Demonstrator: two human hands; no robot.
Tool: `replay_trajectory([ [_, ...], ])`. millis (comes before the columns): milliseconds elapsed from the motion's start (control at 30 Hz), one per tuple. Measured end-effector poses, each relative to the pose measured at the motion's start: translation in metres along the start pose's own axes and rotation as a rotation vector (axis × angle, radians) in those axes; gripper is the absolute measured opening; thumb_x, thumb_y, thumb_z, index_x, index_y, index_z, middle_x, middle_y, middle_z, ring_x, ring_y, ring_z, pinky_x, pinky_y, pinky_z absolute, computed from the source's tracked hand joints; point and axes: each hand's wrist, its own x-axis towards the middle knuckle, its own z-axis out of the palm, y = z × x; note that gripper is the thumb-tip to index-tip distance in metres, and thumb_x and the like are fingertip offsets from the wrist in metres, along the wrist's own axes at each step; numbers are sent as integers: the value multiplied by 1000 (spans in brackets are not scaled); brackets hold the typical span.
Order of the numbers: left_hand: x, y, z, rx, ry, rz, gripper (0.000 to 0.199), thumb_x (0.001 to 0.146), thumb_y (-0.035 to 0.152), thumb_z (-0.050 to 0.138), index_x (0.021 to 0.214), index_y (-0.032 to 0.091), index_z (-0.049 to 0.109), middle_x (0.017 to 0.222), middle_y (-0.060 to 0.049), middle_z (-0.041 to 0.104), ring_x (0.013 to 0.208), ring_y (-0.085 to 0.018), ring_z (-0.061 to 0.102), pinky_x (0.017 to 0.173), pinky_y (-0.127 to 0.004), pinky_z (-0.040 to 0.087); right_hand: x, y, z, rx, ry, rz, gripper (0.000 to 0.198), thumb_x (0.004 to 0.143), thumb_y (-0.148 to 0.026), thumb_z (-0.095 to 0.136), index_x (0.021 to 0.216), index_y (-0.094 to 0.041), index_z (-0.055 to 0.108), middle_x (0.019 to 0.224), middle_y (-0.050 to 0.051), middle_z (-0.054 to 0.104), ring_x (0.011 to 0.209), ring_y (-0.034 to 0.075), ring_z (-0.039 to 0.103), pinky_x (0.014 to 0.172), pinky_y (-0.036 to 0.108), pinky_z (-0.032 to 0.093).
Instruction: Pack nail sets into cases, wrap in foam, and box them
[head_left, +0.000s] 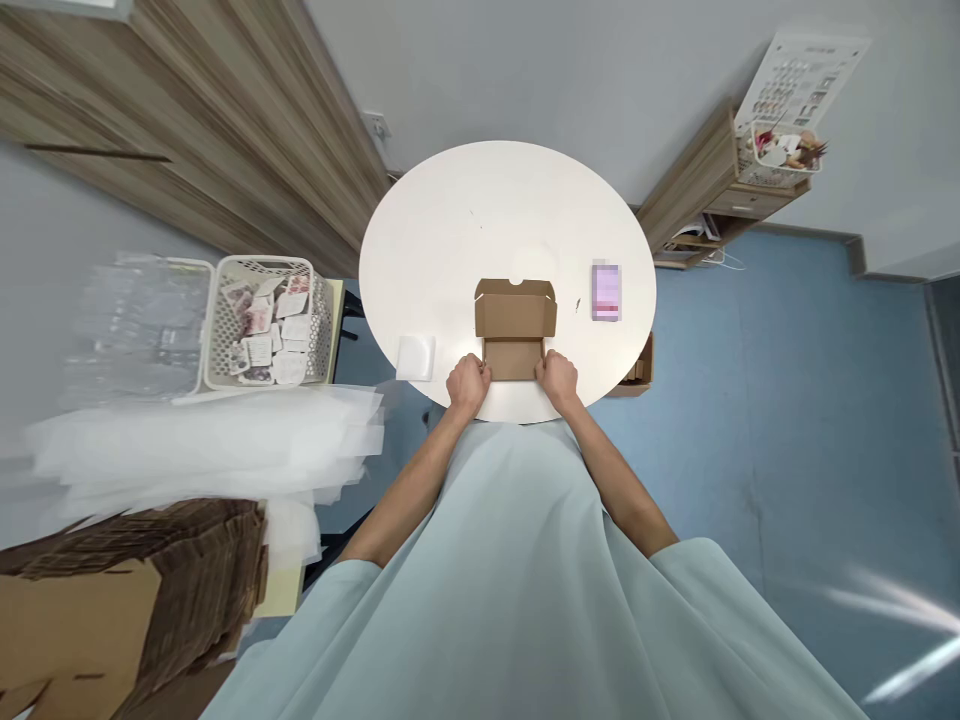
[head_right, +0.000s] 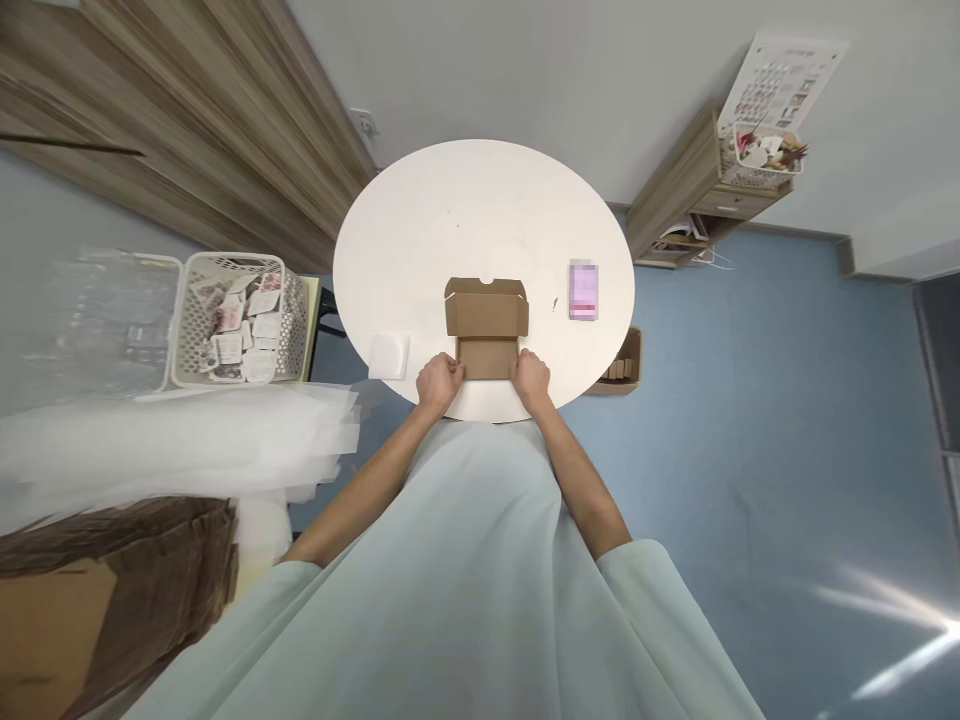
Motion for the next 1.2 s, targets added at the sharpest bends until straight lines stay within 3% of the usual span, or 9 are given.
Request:
replay_trajectory([
  [67, 0, -10, -5, -60, 30, 3, 24, 104, 44, 57, 109, 22, 64, 109, -10, 75, 102, -30, 70, 89, -39, 52, -4, 2, -4, -26, 3, 31, 26, 111, -36, 48, 110, -16, 64, 107, 18, 75, 102, 31, 72, 81, 34, 47],
  [167, 5, -40, -21, -100, 176, -9, 31, 103, 46, 59, 120, 20, 64, 117, -12, 72, 109, -30, 69, 99, -41, 52, -14, 5, -11, -1, 30, 67, 38, 111, -52, 49, 104, -17, 64, 101, 16, 76, 96, 30, 73, 76, 32, 45],
  [300, 18, -92, -47, -76, 375, -174, 46, 96, 40, 69, 132, 13, 59, 128, -19, 65, 126, -34, 62, 111, -45, 48, -31, 9, -20, 91, 47, 81, 38, 111, -52, 48, 96, -20, 62, 93, 10, 75, 87, 27, 71, 71, 31, 40],
  [467, 29, -126, -59, -36, 335, -281, 56, 83, 49, 83, 117, 10, 64, 127, -24, 62, 133, -39, 55, 118, -50, 43, -48, 12, -21, 184, 60, 61, 35, 110, -49, 51, 93, -22, 63, 91, 7, 76, 82, 23, 69, 68, 30, 37],
  [600, 30, -122, -57, -28, 355, -259, 50, 78, 49, 87, 106, 15, 62, 121, -21, 63, 128, -39, 57, 116, -52, 44, -55, 15, -22, 244, 94, 58, 33, 109, -49, 53, 94, -22, 64, 95, 7, 78, 82, 22, 69, 69, 30, 39],
  [700, 28, -111, -54, -62, 386, -225, 49, 77, 41, 87, 108, 18, 58, 117, -18, 66, 121, -39, 61, 110, -54, 47, -60, 16, -27, 273, 114, 47, 33, 108, -48, 53, 93, -22, 66, 97, 7, 79, 84, 23, 70, 71, 30, 41],
  [900, 19, -91, -58, -182, 245, -165, 34, 87, 25, 71, 116, 23, 54, 105, -11, 71, 105, -34, 69, 94, -45, 52, -64, 10, -40, 399, 140, -26, 28, 107, -43, 53, 94, -23, 68, 98, 6, 80, 83, 22, 72, 73, 32, 47],
  [1033, 5, -80, -71, -314, 195, 14, 31, 84, 31, 66, 113, 24, 59, 108, -7, 73, 101, -28, 68, 90, -38, 53, -62, 5, -52, 555, 178, -147, 22, 104, -39, 55, 101, -23, 71, 100, 6, 80, 88, 23, 74, 80, 35, 54],
  [1200, -14, -48, -90, -464, -19, 329, 40, 85, 45, 65, 117, 22, 66, 120, -7, 75, 111, -27, 67, 96, -35, 53, -56, -8, -63, 761, 169, -354, 34, 96, -45, 68, 123, -25, 72, 125, 8, 77, 114, 27, 73, 96, 42, 60],
])
